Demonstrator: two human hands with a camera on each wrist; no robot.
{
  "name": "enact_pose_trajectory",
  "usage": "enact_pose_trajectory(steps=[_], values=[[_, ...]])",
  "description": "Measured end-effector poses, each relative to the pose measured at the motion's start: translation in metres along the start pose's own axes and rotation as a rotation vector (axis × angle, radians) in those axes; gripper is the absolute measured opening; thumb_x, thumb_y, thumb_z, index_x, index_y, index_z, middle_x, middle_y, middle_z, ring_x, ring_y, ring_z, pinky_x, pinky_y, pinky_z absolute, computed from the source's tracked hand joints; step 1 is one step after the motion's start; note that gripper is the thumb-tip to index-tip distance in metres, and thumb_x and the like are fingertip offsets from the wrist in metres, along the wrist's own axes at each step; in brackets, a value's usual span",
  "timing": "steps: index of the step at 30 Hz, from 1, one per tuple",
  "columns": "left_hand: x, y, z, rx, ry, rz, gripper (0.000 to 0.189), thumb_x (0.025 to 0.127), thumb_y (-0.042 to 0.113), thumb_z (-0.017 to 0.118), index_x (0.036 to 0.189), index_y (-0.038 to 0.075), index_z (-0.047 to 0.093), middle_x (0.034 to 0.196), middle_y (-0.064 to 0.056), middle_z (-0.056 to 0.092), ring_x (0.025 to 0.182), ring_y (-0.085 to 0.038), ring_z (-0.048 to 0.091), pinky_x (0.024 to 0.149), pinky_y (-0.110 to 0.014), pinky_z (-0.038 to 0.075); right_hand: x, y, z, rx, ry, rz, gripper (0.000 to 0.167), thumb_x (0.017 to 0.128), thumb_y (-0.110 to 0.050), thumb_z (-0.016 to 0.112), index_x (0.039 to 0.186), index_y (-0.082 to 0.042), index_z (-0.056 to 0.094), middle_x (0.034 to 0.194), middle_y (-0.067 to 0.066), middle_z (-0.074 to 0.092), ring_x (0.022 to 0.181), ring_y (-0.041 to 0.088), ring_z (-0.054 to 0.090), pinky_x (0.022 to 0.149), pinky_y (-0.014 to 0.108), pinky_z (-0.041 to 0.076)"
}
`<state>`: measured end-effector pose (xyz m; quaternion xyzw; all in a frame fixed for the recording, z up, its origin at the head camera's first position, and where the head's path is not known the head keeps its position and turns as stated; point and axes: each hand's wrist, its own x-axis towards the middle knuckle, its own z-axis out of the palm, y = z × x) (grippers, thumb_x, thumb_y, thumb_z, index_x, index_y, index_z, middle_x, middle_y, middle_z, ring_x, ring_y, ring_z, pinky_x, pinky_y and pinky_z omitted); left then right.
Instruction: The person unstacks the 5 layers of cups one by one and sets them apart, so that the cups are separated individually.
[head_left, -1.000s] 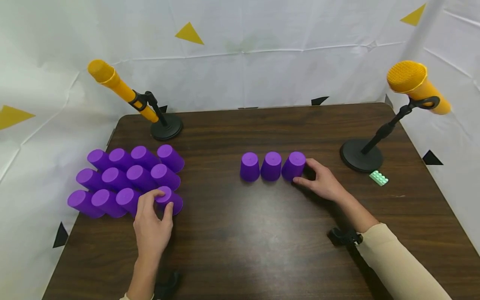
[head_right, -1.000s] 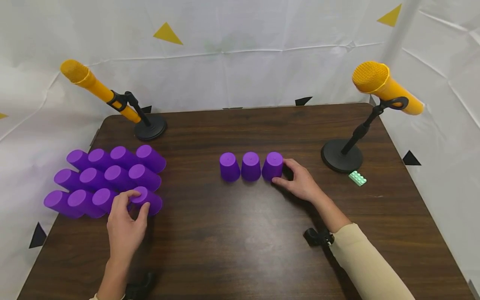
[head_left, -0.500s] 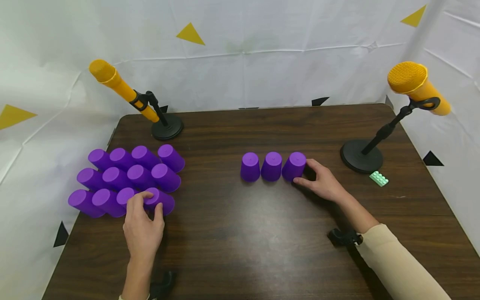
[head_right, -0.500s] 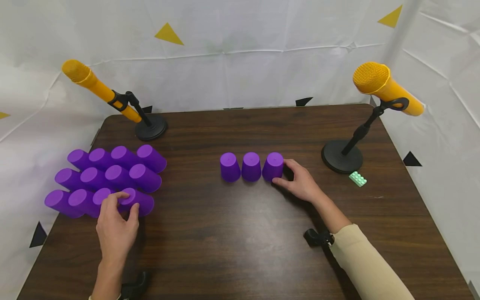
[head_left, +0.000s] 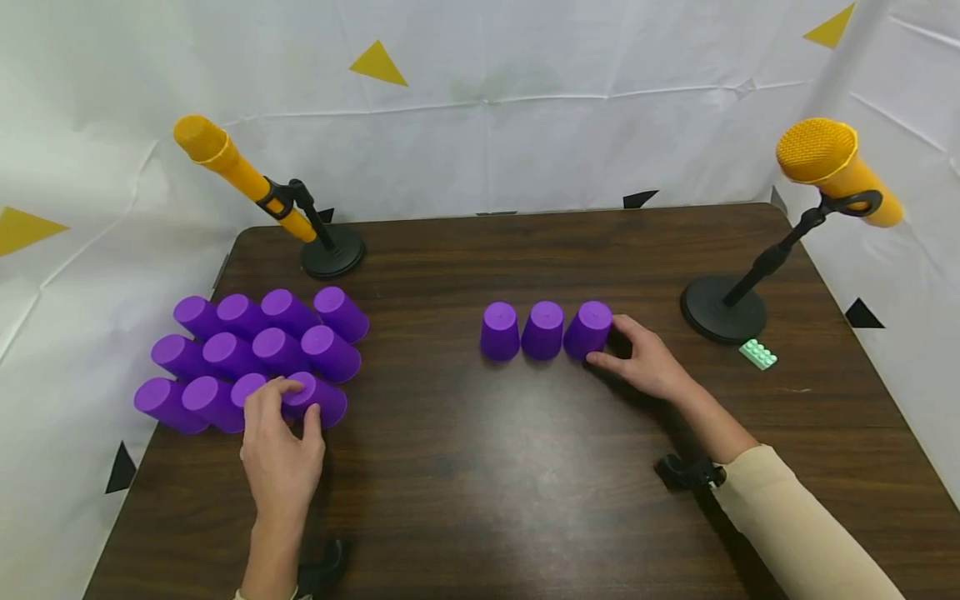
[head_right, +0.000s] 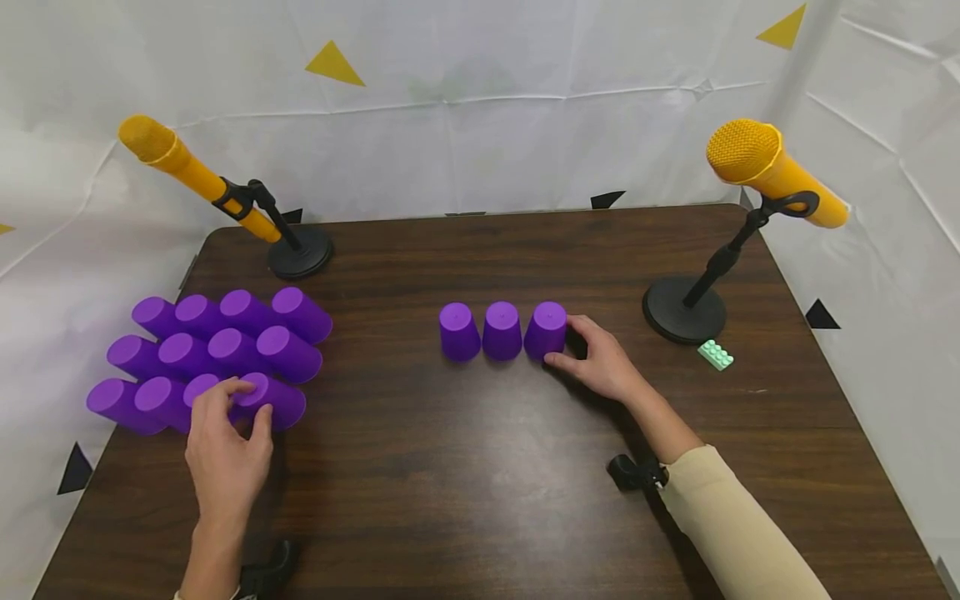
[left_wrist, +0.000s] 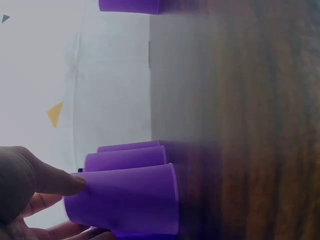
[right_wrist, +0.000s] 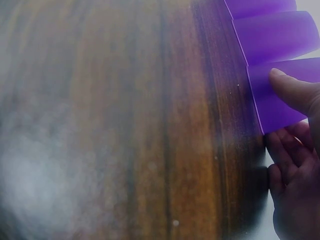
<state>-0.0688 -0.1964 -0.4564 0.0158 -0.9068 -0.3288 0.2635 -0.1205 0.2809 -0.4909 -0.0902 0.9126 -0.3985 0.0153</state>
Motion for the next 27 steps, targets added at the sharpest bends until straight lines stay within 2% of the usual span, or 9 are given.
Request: enact_pose_trajectory(steps=[6, 8, 10, 12, 13, 15, 18, 22, 27], values=[[0.000, 0.015, -0.006, -0.001, 0.075, 0.021, 0.037, 0.081, -0.001, 0.073, 0.115, 0.001, 0.059, 0.128, -0.017, 0.055, 0.114, -0.030, 0.055, 0.077, -0.046, 0.054, 0.000, -0.001, 0.000, 0.000, -0.003, 0.008, 0.056, 0.087, -0.025, 0.076, 0.133, -0.002, 0.053, 0.130, 0.019, 0.057, 0.127, 0.037, 0.048, 0.106, 0.056, 0.033], [0.000, 0.022, -0.005, -0.022, 0.128, 0.050, 0.039, 0.081, 0.000, 0.073, 0.117, 0.000, 0.059, 0.128, -0.017, 0.055, 0.112, -0.031, 0.056, 0.077, -0.046, 0.054, 0.000, 0.000, 0.000, -0.002, -0.001, 0.006, 0.056, 0.087, -0.025, 0.076, 0.133, -0.002, 0.053, 0.130, 0.019, 0.057, 0.127, 0.037, 0.048, 0.106, 0.056, 0.033], [0.000, 0.030, 0.000, -0.053, 0.175, 0.099, 0.039, 0.079, -0.001, 0.073, 0.116, -0.001, 0.060, 0.129, -0.017, 0.056, 0.110, -0.032, 0.057, 0.082, -0.038, 0.053, 0.000, 0.000, 0.000, -0.003, 0.001, 0.003, 0.056, 0.087, -0.025, 0.076, 0.133, -0.002, 0.053, 0.129, 0.019, 0.057, 0.126, 0.037, 0.048, 0.106, 0.056, 0.034], [0.000, 0.039, 0.008, -0.100, 0.185, 0.151, 0.040, 0.078, -0.002, 0.074, 0.116, -0.001, 0.061, 0.128, -0.016, 0.058, 0.110, -0.031, 0.057, 0.083, -0.034, 0.051, 0.000, 0.000, 0.000, -0.002, 0.002, 0.002, 0.056, 0.087, -0.024, 0.076, 0.133, -0.002, 0.053, 0.129, 0.019, 0.057, 0.126, 0.037, 0.048, 0.106, 0.056, 0.034], [0.000, 0.043, 0.012, -0.123, 0.167, 0.174, 0.040, 0.078, -0.002, 0.074, 0.116, 0.000, 0.062, 0.128, -0.015, 0.058, 0.110, -0.030, 0.057, 0.083, -0.033, 0.051, 0.001, 0.000, 0.000, -0.001, 0.002, 0.001, 0.055, 0.087, -0.025, 0.076, 0.132, -0.002, 0.053, 0.129, 0.019, 0.057, 0.126, 0.037, 0.048, 0.106, 0.056, 0.034], [-0.001, 0.053, 0.021, -0.161, 0.079, 0.207, 0.042, 0.079, 0.001, 0.074, 0.120, 0.002, 0.061, 0.129, -0.013, 0.058, 0.113, -0.027, 0.056, 0.085, -0.031, 0.051, 0.001, -0.001, 0.000, 0.001, 0.002, -0.001, 0.055, 0.087, -0.025, 0.076, 0.132, -0.002, 0.054, 0.128, 0.019, 0.057, 0.126, 0.037, 0.048, 0.106, 0.056, 0.033], [-0.002, 0.066, 0.036, -0.214, -0.102, 0.229, 0.050, 0.082, 0.006, 0.074, 0.130, 0.007, 0.057, 0.132, -0.009, 0.055, 0.115, -0.023, 0.055, 0.082, -0.040, 0.054, 0.001, -0.001, 0.000, 0.003, 0.003, 0.000, 0.054, 0.088, -0.025, 0.076, 0.132, -0.002, 0.054, 0.128, 0.019, 0.057, 0.126, 0.037, 0.048, 0.106, 0.056, 0.033], [-0.003, 0.080, 0.060, -0.262, -0.315, 0.239, 0.063, 0.084, 0.009, 0.075, 0.141, 0.015, 0.050, 0.138, -0.004, 0.050, 0.114, -0.023, 0.056, 0.082, -0.042, 0.056, -0.001, -0.002, 0.000, 0.007, 0.004, 0.004, 0.054, 0.087, -0.025, 0.076, 0.131, -0.002, 0.054, 0.127, 0.018, 0.058, 0.126, 0.036, 0.048, 0.106, 0.056, 0.033], [-0.001, 0.094, 0.089, -0.256, -0.474, 0.259, 0.074, 0.085, 0.013, 0.075, 0.149, 0.023, 0.040, 0.144, -0.002, 0.045, 0.122, -0.023, 0.053, 0.091, -0.045, 0.052, -0.001, -0.001, 0.000, 0.015, 0.010, 0.002, 0.054, 0.087, -0.025, 0.076, 0.131, -0.002, 0.055, 0.128, 0.018, 0.058, 0.127, 0.036, 0.048, 0.106, 0.056, 0.033]])
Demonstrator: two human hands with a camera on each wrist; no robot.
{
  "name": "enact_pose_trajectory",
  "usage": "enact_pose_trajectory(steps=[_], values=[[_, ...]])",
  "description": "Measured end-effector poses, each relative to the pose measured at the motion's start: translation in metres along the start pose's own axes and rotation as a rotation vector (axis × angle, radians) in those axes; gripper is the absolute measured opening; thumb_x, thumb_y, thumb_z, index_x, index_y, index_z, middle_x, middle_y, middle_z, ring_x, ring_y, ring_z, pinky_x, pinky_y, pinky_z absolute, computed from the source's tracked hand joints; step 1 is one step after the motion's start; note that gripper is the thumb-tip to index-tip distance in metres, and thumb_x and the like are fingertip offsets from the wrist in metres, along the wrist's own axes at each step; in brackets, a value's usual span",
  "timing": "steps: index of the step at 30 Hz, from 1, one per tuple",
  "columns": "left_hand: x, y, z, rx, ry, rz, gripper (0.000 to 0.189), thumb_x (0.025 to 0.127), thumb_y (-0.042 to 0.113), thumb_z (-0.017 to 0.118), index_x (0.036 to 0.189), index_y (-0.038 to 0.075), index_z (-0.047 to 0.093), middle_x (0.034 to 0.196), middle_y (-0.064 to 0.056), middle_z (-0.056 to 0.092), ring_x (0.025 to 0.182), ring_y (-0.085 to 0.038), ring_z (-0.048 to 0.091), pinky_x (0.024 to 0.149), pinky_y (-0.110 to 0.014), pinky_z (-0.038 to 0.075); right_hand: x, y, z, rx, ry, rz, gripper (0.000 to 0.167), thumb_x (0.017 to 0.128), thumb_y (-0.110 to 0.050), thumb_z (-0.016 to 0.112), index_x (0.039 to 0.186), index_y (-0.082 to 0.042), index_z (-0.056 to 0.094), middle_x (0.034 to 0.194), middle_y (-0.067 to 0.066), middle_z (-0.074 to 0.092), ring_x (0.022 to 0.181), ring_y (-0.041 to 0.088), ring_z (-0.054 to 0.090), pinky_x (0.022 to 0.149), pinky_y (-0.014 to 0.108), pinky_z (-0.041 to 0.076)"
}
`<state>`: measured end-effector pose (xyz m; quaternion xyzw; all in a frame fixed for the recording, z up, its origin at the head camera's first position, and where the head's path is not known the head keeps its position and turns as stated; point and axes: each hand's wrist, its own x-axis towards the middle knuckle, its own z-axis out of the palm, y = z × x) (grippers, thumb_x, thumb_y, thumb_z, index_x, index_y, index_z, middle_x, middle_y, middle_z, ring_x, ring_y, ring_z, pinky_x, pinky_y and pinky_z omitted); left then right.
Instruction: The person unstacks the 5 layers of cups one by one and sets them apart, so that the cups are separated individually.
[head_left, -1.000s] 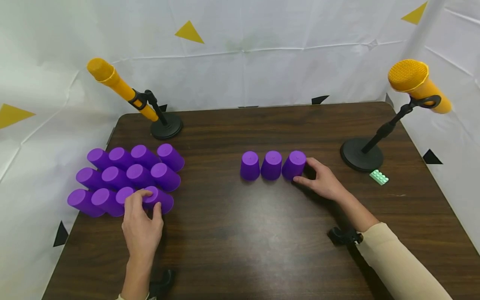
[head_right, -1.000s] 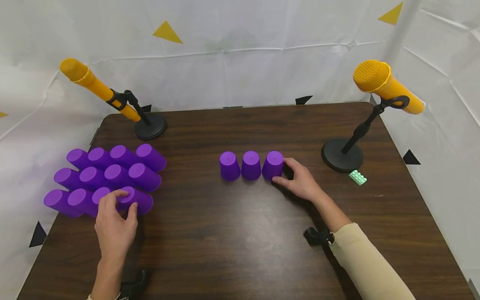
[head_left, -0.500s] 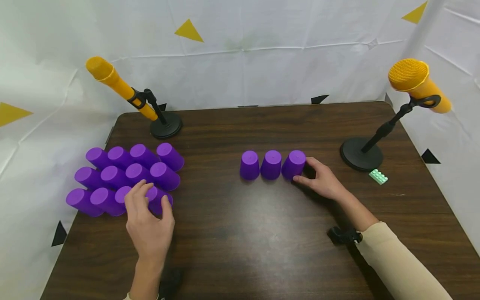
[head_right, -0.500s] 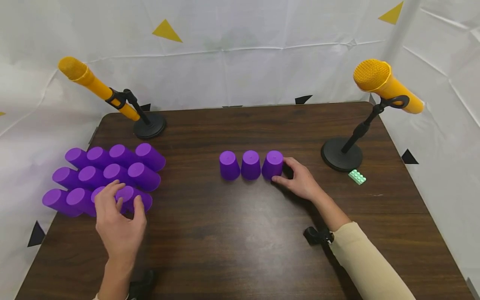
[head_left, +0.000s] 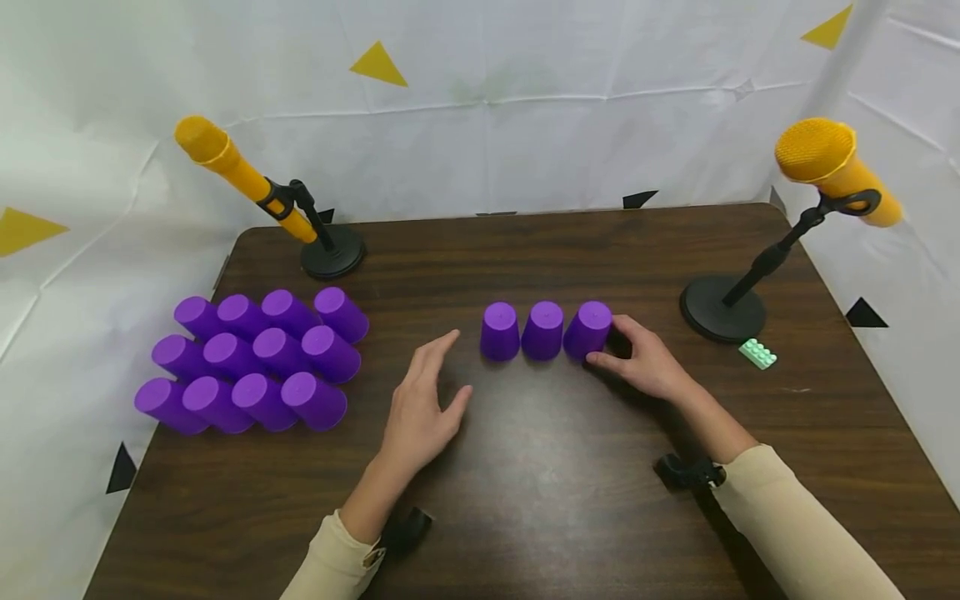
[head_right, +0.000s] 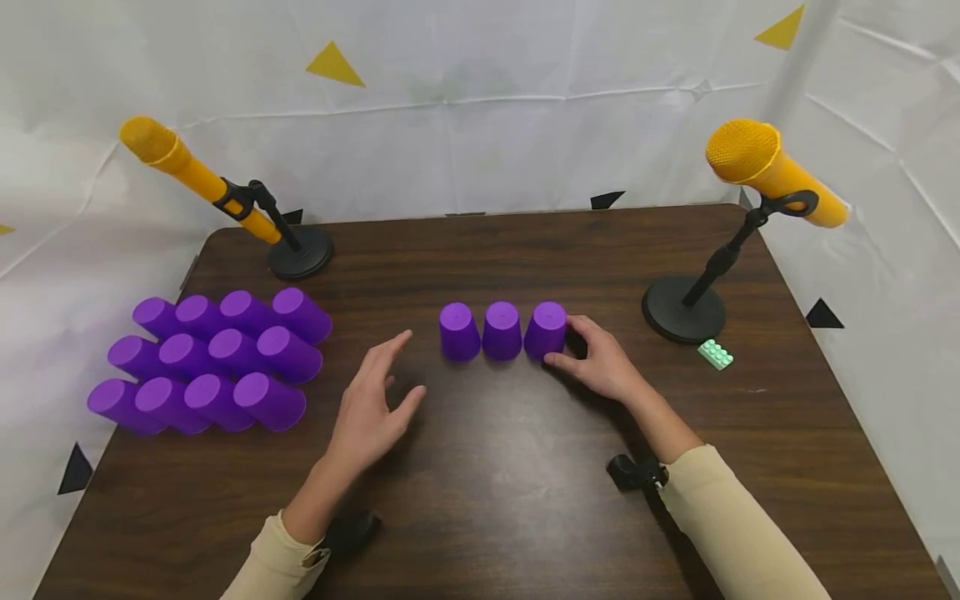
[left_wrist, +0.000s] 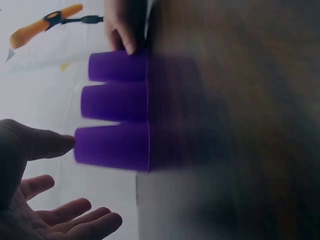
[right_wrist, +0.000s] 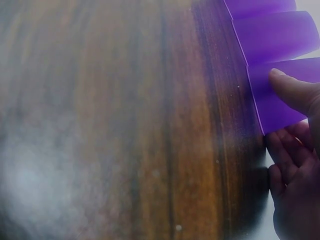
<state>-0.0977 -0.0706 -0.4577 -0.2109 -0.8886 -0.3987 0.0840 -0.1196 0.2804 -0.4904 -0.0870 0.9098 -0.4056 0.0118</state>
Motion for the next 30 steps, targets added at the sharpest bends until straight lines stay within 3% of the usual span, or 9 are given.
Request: enact_pose_trajectory(steps=[5, 14, 21, 30], values=[[0.021, 0.001, 0.021, -0.009, -0.048, 0.018, 0.079, 0.085, 0.015, 0.075, 0.152, 0.023, 0.035, 0.145, -0.004, 0.044, 0.129, -0.021, 0.047, 0.098, -0.047, 0.046, 0.000, 0.002, 0.000, -0.009, 0.012, -0.009, 0.055, 0.087, -0.025, 0.077, 0.132, -0.002, 0.054, 0.128, 0.018, 0.058, 0.126, 0.037, 0.048, 0.105, 0.057, 0.033], [0.046, 0.001, 0.046, -0.044, -0.013, 0.034, 0.076, 0.087, 0.017, 0.074, 0.152, 0.022, 0.035, 0.141, -0.007, 0.046, 0.124, -0.023, 0.052, 0.095, -0.047, 0.048, 0.000, 0.002, 0.001, -0.009, 0.020, -0.021, 0.056, 0.086, -0.025, 0.077, 0.132, -0.002, 0.054, 0.127, 0.019, 0.058, 0.125, 0.038, 0.049, 0.105, 0.057, 0.034], [0.058, 0.001, 0.054, -0.052, 0.009, 0.018, 0.073, 0.088, 0.017, 0.073, 0.151, 0.026, 0.036, 0.138, -0.006, 0.049, 0.118, -0.021, 0.055, 0.091, -0.045, 0.049, 0.000, -0.001, 0.001, 0.002, 0.014, -0.017, 0.055, 0.086, -0.023, 0.077, 0.131, -0.001, 0.055, 0.127, 0.019, 0.058, 0.125, 0.037, 0.049, 0.105, 0.056, 0.034], [0.062, -0.002, 0.054, -0.074, 0.005, 0.009, 0.059, 0.087, 0.012, 0.074, 0.141, 0.017, 0.049, 0.125, -0.006, 0.054, 0.111, -0.020, 0.058, 0.091, -0.043, 0.050, 0.000, -0.002, 0.000, -0.008, 0.007, -0.009, 0.055, 0.087, -0.023, 0.077, 0.132, -0.001, 0.054, 0.129, 0.020, 0.057, 0.127, 0.038, 0.048, 0.107, 0.056, 0.032]])
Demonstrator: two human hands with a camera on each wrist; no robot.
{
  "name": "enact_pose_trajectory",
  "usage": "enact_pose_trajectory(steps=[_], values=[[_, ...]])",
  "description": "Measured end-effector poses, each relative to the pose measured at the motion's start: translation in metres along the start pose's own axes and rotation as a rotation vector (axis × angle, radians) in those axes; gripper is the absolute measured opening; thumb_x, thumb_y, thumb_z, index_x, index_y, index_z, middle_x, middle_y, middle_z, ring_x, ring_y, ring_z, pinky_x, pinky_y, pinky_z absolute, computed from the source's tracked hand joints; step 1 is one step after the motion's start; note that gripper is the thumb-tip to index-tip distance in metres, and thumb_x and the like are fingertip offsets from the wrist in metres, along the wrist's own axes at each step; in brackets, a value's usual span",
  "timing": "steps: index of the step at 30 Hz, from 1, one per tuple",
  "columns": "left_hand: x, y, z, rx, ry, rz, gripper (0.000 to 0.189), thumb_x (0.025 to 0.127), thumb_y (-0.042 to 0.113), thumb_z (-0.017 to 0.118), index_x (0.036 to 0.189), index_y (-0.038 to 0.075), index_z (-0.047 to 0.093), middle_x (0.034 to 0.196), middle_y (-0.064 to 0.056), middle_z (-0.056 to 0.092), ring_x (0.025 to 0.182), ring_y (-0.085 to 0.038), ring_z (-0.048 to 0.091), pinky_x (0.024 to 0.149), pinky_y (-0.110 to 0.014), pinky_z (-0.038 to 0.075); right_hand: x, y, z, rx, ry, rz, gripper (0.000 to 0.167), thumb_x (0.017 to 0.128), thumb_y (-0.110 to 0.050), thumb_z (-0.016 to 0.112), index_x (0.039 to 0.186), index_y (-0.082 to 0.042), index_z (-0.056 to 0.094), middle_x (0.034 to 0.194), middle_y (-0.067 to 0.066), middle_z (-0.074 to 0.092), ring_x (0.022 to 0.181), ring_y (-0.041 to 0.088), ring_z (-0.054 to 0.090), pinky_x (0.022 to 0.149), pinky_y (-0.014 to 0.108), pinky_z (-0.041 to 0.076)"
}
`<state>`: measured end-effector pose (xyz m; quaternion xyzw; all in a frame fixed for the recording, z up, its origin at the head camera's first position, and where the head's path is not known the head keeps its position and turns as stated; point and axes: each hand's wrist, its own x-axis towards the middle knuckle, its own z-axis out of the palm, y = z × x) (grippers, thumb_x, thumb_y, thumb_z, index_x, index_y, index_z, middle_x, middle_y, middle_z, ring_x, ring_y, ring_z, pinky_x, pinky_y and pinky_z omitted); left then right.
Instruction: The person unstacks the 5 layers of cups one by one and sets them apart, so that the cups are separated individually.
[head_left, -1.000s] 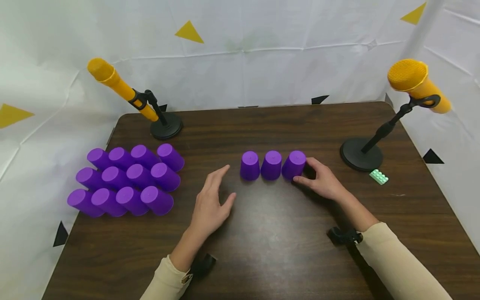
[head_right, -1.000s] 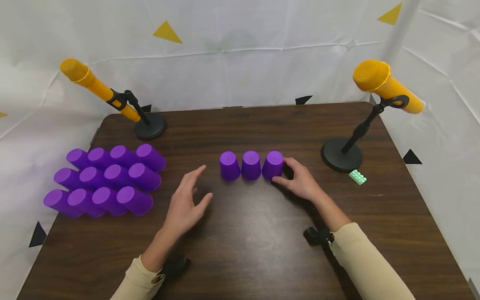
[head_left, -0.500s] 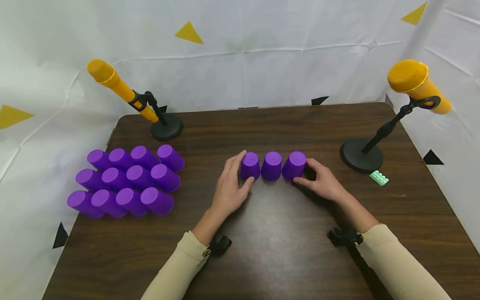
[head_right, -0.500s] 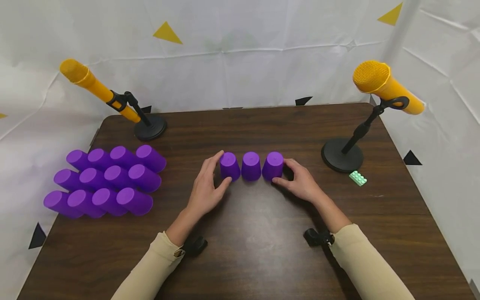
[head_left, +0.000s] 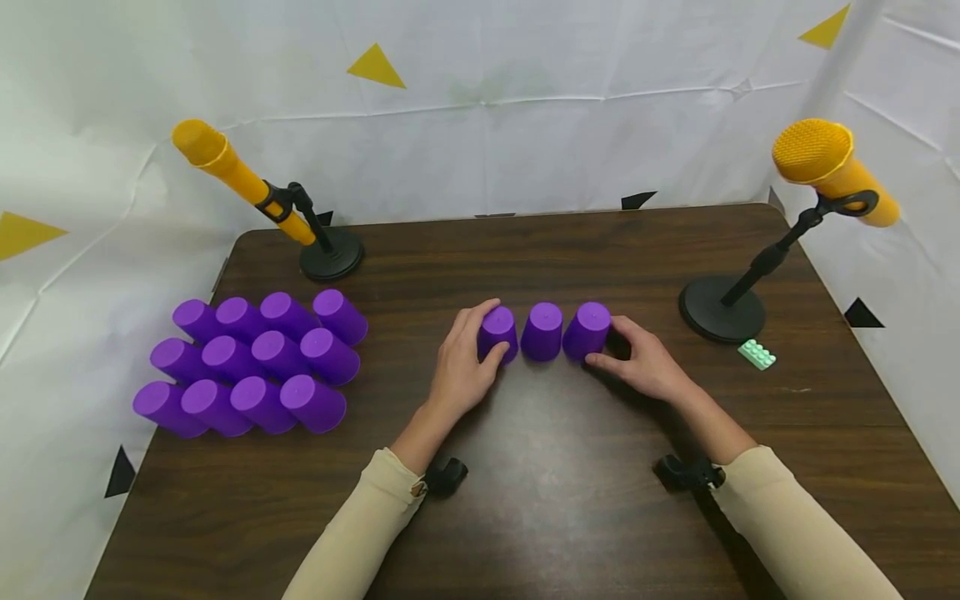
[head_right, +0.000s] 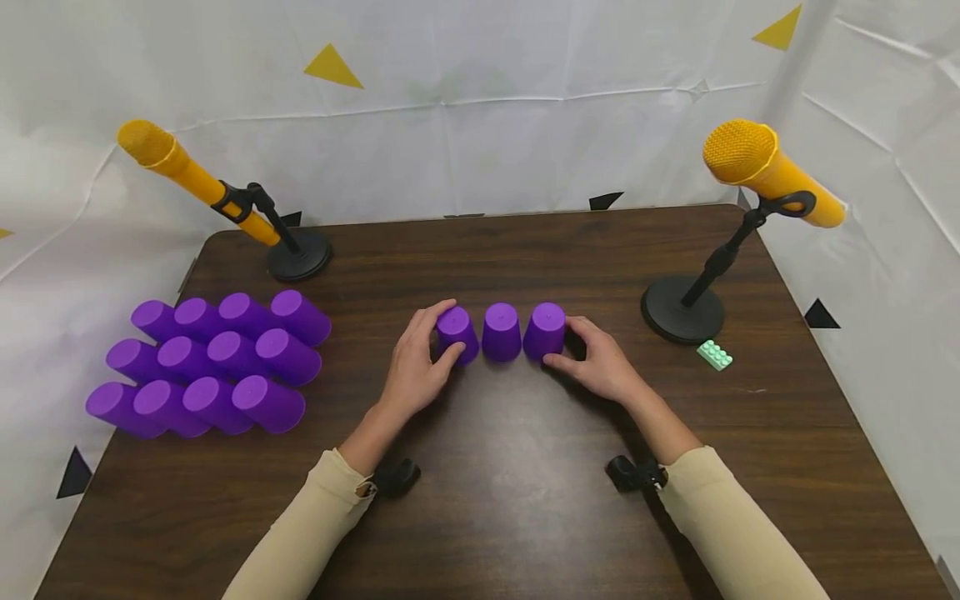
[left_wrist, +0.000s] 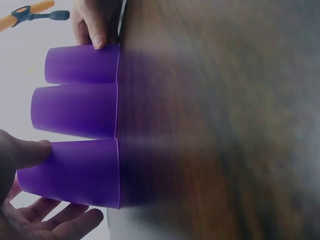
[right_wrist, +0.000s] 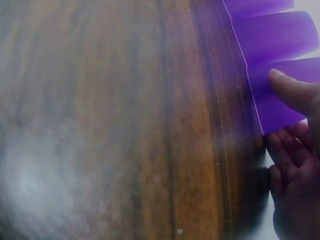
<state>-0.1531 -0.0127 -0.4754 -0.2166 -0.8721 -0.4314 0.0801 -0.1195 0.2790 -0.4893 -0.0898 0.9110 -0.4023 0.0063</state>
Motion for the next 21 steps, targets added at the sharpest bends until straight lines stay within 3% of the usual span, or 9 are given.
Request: enact_pose_trajectory(steps=[5, 14, 21], values=[[-0.011, -0.007, -0.019, 0.004, 0.032, -0.017, 0.058, 0.090, 0.011, 0.071, 0.143, 0.017, 0.047, 0.127, -0.008, 0.054, 0.114, -0.022, 0.056, 0.093, -0.046, 0.049, 0.000, -0.001, 0.001, 0.009, 0.000, -0.007, 0.055, 0.087, -0.023, 0.077, 0.131, -0.001, 0.054, 0.128, 0.019, 0.058, 0.126, 0.037, 0.048, 0.107, 0.056, 0.032], [-0.041, -0.037, -0.074, 0.135, 0.226, -0.122, 0.061, 0.091, 0.003, 0.067, 0.145, 0.014, 0.043, 0.131, -0.015, 0.051, 0.119, -0.030, 0.053, 0.095, -0.050, 0.046, -0.001, 0.000, -0.001, 0.017, 0.005, 0.000, 0.053, 0.087, -0.023, 0.077, 0.131, -0.002, 0.055, 0.128, 0.018, 0.058, 0.126, 0.037, 0.048, 0.106, 0.056, 0.033], [-0.048, -0.049, -0.089, 0.176, 0.290, -0.206, 0.060, 0.092, 0.002, 0.064, 0.146, 0.013, 0.042, 0.135, -0.016, 0.048, 0.116, -0.034, 0.055, 0.090, -0.053, 0.047, -0.001, 0.001, 0.000, 0.016, 0.001, 0.003, 0.053, 0.087, -0.023, 0.076, 0.131, -0.002, 0.054, 0.127, 0.018, 0.058, 0.126, 0.036, 0.048, 0.106, 0.056, 0.033]])
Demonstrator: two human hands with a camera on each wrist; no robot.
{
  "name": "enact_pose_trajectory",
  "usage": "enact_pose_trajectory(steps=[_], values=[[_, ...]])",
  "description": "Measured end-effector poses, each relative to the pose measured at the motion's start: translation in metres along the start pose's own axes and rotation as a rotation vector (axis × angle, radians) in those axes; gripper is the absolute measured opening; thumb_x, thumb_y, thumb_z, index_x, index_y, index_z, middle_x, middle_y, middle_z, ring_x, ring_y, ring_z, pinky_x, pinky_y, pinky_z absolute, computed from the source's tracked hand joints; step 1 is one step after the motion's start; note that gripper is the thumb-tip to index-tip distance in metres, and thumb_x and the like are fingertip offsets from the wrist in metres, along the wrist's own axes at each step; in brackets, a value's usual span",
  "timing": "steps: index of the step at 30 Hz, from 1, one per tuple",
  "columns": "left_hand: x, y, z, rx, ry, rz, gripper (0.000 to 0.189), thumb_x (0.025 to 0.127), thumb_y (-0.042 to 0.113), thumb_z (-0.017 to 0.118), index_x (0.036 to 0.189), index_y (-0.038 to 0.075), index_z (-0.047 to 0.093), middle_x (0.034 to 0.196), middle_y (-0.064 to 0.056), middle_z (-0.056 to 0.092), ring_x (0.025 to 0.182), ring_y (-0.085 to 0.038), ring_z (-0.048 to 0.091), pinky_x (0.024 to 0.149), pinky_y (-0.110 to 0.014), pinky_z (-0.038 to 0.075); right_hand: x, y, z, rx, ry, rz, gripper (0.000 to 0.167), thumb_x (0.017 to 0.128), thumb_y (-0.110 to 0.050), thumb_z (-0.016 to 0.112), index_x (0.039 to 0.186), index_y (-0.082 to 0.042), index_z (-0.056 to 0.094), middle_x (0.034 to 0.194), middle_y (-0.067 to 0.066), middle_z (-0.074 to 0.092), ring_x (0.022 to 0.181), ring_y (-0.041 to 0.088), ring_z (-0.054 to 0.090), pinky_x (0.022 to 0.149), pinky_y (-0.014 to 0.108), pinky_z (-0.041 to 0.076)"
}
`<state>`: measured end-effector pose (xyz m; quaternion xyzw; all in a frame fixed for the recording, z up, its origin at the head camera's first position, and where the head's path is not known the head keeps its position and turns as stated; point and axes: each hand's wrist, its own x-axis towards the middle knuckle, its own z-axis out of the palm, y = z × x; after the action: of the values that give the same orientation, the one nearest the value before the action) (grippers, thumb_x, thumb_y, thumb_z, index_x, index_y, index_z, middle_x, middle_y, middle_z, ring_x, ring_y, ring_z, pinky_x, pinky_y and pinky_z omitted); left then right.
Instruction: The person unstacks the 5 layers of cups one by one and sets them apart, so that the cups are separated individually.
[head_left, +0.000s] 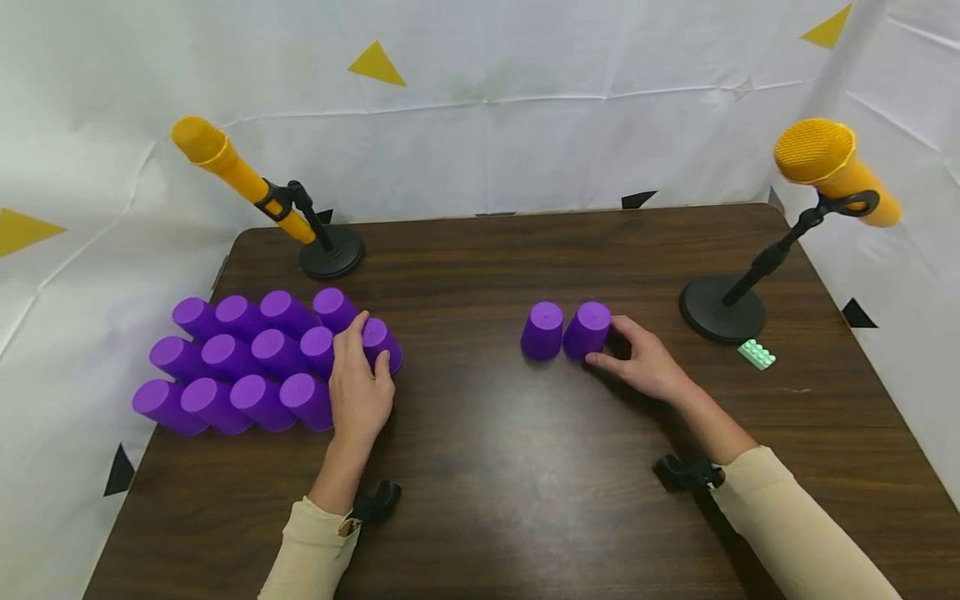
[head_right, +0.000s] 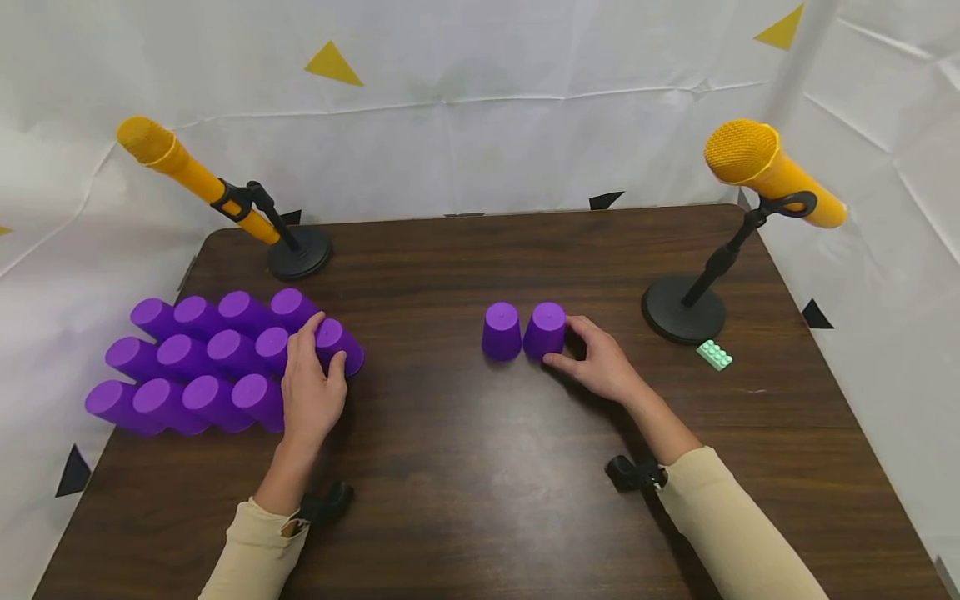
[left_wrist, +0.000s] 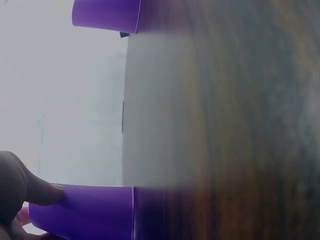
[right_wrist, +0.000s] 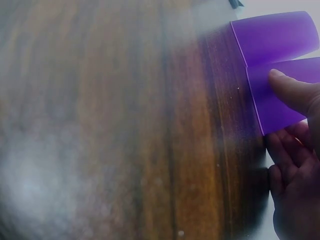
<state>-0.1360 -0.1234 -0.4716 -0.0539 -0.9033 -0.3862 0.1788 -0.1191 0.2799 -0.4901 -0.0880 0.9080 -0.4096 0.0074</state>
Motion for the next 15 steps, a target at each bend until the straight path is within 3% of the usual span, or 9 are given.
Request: enact_pose_trajectory(steps=[10, 15], values=[[-0.0014, -0.0006, -0.0028, -0.002, -0.017, -0.026, 0.059, 0.093, 0.002, 0.063, 0.147, 0.009, 0.039, 0.137, -0.017, 0.046, 0.119, -0.035, 0.053, 0.092, -0.054, 0.046, -0.0002, 0.0007, 0.0002, -0.006, 0.001, -0.006, 0.054, 0.087, -0.023, 0.077, 0.131, -0.001, 0.054, 0.128, 0.019, 0.058, 0.126, 0.037, 0.049, 0.106, 0.056, 0.033], [-0.0019, 0.0026, -0.0061, 0.015, 0.004, -0.021, 0.064, 0.092, 0.002, 0.064, 0.149, 0.012, 0.038, 0.140, -0.016, 0.045, 0.121, -0.035, 0.052, 0.094, -0.054, 0.044, 0.0005, 0.0014, 0.0004, -0.006, -0.003, -0.007, 0.055, 0.087, -0.024, 0.076, 0.132, -0.002, 0.054, 0.129, 0.019, 0.057, 0.127, 0.037, 0.048, 0.106, 0.056, 0.033]])
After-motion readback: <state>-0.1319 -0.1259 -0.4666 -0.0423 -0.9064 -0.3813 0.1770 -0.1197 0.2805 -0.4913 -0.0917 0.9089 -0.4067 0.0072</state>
